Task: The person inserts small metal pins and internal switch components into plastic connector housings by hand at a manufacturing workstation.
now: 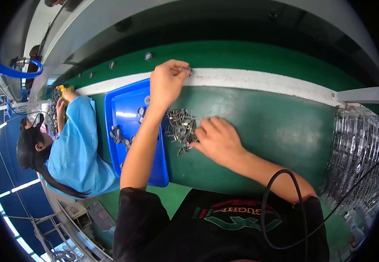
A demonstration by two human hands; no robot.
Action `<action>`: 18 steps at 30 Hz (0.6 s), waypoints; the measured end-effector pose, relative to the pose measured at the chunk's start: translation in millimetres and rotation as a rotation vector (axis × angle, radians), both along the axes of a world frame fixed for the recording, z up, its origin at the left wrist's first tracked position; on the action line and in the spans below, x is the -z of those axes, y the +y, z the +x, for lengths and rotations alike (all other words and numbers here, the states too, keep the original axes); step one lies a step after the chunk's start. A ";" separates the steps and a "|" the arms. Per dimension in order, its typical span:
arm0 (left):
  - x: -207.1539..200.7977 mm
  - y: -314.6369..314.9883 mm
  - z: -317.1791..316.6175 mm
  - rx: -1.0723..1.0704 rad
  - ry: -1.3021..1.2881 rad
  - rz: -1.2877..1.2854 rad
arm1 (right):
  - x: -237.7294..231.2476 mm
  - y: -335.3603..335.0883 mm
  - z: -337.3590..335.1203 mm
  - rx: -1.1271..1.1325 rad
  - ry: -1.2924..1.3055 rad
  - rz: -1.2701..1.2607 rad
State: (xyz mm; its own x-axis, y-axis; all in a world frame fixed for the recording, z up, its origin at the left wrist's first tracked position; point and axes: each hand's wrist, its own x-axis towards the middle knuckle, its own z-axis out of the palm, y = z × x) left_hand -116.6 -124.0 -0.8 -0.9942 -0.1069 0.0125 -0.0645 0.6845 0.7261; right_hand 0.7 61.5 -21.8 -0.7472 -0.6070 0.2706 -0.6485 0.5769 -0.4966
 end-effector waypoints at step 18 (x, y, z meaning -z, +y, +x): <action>19.6 -45.7 -152.5 -0.119 0.204 -0.628 | -4.6 95.2 22.5 0.157 -0.317 -0.526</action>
